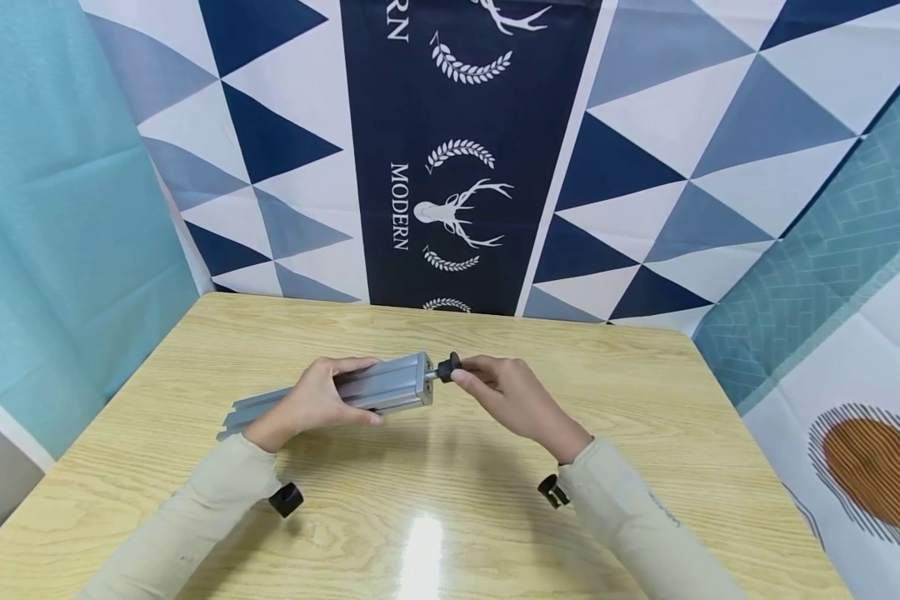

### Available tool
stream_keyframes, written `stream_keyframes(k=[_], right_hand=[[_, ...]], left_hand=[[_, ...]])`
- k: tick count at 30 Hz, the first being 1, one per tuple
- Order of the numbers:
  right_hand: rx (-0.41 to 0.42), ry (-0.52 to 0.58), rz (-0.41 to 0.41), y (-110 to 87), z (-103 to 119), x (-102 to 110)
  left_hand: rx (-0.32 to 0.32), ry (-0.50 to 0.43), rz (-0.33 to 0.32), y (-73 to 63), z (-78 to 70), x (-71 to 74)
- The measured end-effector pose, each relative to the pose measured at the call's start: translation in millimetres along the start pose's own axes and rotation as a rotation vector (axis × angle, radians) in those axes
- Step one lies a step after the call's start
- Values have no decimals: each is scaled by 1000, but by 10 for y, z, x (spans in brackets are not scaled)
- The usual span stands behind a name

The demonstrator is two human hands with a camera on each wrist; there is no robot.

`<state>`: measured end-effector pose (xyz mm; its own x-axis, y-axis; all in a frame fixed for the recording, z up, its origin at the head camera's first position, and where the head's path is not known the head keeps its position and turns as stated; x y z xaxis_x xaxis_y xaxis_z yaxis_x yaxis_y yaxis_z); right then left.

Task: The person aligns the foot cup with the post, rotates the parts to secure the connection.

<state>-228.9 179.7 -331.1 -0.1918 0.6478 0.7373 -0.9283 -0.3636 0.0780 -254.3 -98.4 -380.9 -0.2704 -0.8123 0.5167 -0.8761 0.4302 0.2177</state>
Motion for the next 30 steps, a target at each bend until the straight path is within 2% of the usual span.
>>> stream_keyframes(k=[3,6,9,13,15,17,24,27,30], right_hand=[[82,-69,-3,0,19,19],[203,-132,-15,0,36,32],[297,-162,-18,-2,45,43],[355,-190,-26,6,51,52],[343,-188,-34,14,49,54],[296,-159,-27,19,43,52],[-2,-6,-8,16,1,1],[-52,29,0,11,-12,-10],[-39,11,14,-3,-9,-1]], left_hand=[[5,1,-7,-2,-6,11],[14,0,-6,-7,-10,18],[19,-6,4,-12,-12,19],[18,-14,10,-14,-12,17],[17,-15,8,-12,-15,18],[17,-14,7,-10,-23,19],[14,-14,13,-15,-39,-2],[15,-18,16,-18,-30,-9],[16,-21,14,-21,-22,-9]])
Point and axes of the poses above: each hand's wrist, its own y-axis towards the middle knuckle, its own x-axis out of the back of the hand, z = x × y, the point moved 2 cm from there along y, towards the middle knuckle, and after that the axes turned 6 degrees about -x, right-handed, at the moved point
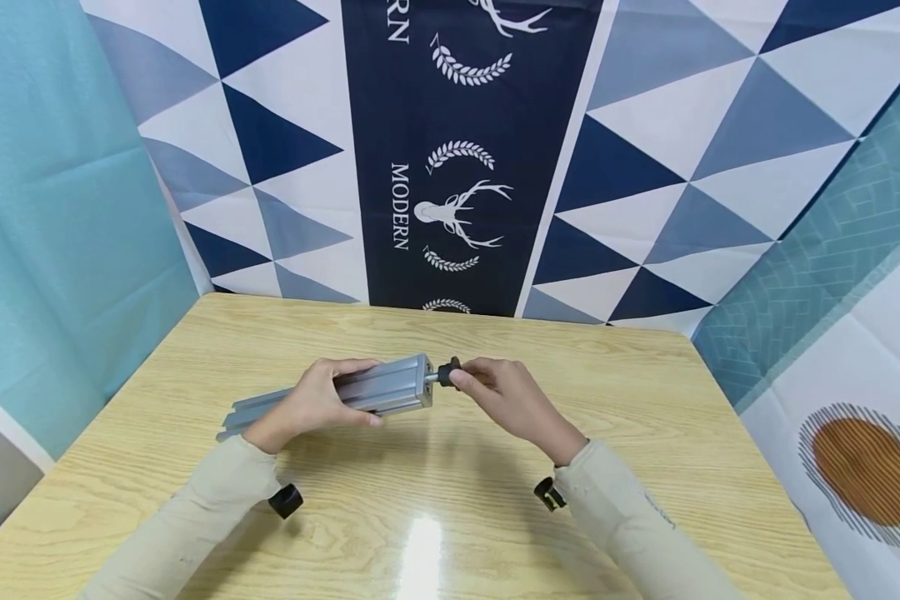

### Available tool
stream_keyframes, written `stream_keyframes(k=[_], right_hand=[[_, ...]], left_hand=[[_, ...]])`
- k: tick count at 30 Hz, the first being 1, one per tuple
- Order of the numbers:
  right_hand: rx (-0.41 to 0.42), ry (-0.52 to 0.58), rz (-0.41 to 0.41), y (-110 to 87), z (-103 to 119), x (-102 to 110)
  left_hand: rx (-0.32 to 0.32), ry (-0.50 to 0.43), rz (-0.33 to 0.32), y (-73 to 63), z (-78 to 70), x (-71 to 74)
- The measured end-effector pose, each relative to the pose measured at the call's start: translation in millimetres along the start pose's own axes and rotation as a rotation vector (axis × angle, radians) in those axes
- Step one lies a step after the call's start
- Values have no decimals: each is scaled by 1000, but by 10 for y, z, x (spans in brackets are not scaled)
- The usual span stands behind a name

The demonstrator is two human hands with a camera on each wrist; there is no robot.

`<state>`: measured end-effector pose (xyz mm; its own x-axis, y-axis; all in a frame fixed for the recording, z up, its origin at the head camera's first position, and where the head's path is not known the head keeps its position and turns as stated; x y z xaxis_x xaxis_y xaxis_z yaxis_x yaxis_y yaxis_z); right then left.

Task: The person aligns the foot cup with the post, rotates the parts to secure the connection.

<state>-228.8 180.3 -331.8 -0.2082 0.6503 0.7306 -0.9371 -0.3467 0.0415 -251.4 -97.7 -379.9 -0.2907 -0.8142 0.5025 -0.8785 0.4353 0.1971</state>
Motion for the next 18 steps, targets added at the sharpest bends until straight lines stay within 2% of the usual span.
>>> stream_keyframes(k=[3,10,12,15,18], right_hand=[[71,-64,-15,-13,30,28],[375,-267,-131,-32,62,49],[433,-306,-154,-33,64,43],[468,-316,-167,-29,76,38],[420,-269,-144,-19,84,33]], left_hand=[[3,0,-4,3,-10,16],[-7,17,-5,5,-15,20],[-9,15,-3,6,-14,20],[-6,15,5,6,-10,17],[-6,20,5,8,-4,17]])
Point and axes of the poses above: each hand's wrist, its own y-axis towards the middle knuckle, its own x-axis out of the back of the hand, z = x × y, the point moved 2 cm from there along y, towards the middle knuckle, and after that the axes turned 6 degrees about -x, right-handed, at the moved point
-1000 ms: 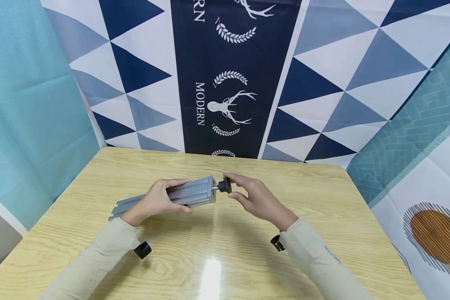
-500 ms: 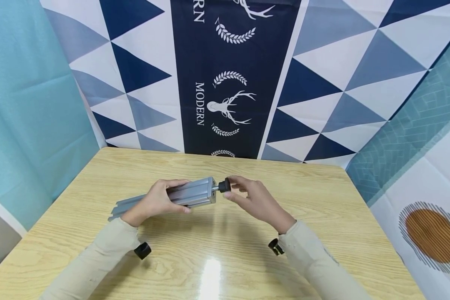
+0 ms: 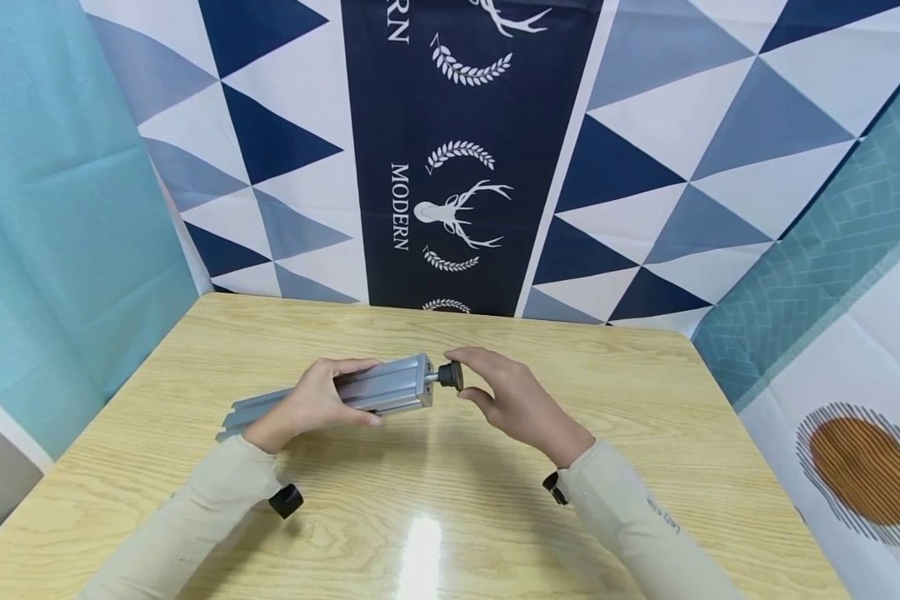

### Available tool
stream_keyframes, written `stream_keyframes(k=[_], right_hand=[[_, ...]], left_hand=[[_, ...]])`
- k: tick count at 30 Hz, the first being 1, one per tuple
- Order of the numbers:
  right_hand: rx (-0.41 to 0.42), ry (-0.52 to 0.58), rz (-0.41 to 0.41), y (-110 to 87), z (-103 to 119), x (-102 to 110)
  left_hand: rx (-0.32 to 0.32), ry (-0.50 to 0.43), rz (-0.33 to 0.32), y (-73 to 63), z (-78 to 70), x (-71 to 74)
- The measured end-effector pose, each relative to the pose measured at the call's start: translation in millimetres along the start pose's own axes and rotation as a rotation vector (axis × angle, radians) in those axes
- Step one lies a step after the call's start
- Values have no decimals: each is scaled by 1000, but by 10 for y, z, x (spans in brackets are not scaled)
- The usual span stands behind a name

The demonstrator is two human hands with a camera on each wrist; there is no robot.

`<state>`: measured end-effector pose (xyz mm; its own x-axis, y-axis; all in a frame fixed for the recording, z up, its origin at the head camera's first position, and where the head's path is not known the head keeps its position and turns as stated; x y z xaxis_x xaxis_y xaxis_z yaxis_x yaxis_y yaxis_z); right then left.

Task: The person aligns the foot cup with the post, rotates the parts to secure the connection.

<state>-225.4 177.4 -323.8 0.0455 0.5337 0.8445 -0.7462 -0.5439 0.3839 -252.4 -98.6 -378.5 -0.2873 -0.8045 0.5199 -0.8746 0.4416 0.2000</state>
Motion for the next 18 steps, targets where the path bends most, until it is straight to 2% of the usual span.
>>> stream_keyframes(k=[2,6,10,14,18], right_hand=[[-71,63,34,-2,-9,-9],[-264,234,112,-2,-37,-52],[-394,278,143,-13,-70,-93],[-407,218,157,-18,-75,-95],[-342,143,165,-16,-55,-64]], left_hand=[[0,5,-4,5,8,-11],[0,9,-4,6,24,-21],[5,9,5,2,38,-37],[8,9,1,3,47,-48],[9,6,-10,4,51,-42]])
Point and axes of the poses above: each hand's wrist, its own y-axis towards the middle knuckle, its own x-axis out of the back of the hand, z = x × y, the point moved 2 cm from there along y, towards the middle knuckle, and after that the axes turned 6 degrees about -x, right-handed, at the moved point
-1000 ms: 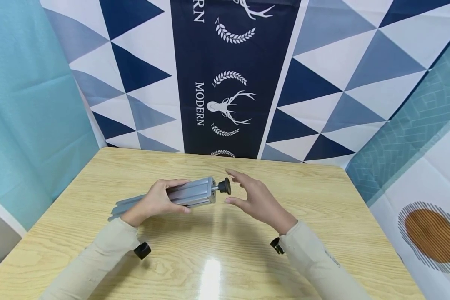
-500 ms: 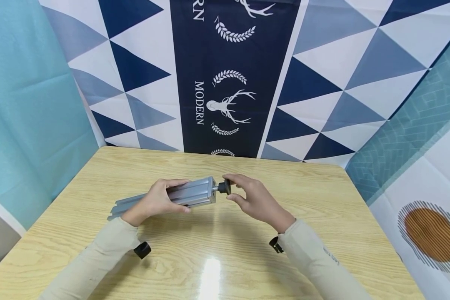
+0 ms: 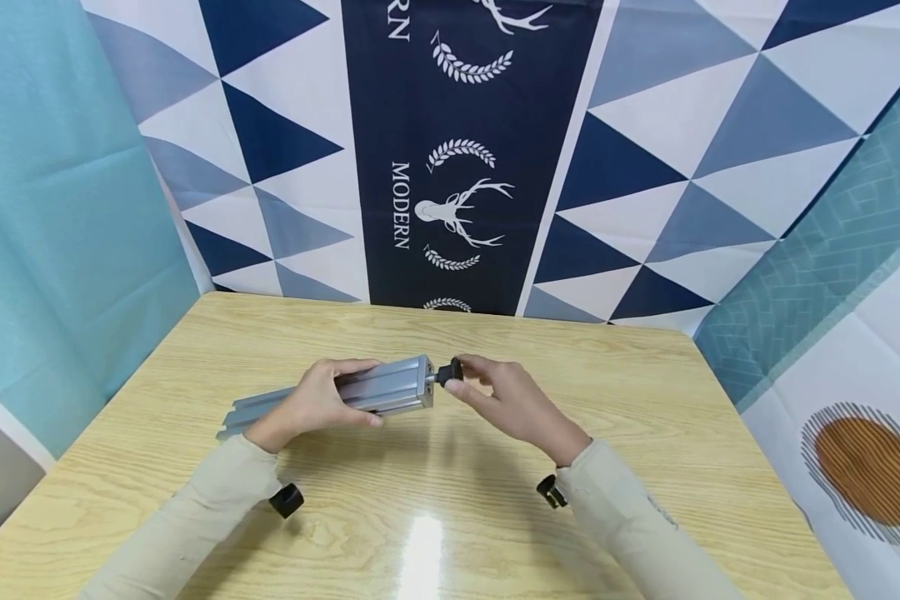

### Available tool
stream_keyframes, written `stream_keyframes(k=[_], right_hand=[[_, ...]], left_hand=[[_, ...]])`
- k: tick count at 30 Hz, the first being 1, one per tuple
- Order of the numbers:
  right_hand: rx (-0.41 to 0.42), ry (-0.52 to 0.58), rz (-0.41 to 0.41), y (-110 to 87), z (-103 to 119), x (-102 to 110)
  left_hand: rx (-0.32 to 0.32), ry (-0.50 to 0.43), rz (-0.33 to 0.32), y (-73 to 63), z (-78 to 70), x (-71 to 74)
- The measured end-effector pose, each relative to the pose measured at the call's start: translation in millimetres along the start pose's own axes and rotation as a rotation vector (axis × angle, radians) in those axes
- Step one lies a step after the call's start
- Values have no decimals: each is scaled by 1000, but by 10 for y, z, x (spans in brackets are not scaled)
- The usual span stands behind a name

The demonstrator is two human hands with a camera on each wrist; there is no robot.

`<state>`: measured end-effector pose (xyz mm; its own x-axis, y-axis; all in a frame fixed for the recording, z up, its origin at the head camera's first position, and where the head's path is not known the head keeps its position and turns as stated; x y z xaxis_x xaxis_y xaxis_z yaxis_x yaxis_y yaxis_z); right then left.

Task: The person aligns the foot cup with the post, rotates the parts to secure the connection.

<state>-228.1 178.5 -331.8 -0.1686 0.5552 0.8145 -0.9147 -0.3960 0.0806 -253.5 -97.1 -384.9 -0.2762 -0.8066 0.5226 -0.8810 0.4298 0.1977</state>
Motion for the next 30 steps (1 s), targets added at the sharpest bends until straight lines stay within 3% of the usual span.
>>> stream_keyframes(k=[8,11,14,19,22,25,30], right_hand=[[373,-185,-183,-4,20,24],[426,-197,-211,-5,21,18],[347,-154,-186,-8,12,15],[57,13,-91,9,-7,0],[-51,82,-53,21,-5,-6],[-82,86,-41,17,1,-7],[-57,46,-21,-8,16,18]], left_hand=[[12,-21,6,-6,-9,22],[4,-30,4,-5,-20,25],[-12,-31,-4,-4,-34,26],[-24,-40,2,-4,-37,8],[-24,-44,7,-6,-34,-9],[-24,-38,7,-8,-34,-16],[-11,-40,0,-8,-37,-4]])
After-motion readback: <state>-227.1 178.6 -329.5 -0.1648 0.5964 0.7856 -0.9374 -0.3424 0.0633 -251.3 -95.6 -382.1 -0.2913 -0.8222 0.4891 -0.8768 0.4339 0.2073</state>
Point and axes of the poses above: each hand's wrist, its own y-axis towards the middle knuckle, its own x-axis out of the back of the hand, z = x × y, the point moved 2 cm from there along y, towards the middle knuckle, and after that the axes turned 6 degrees about -x, right-handed, at the moved point
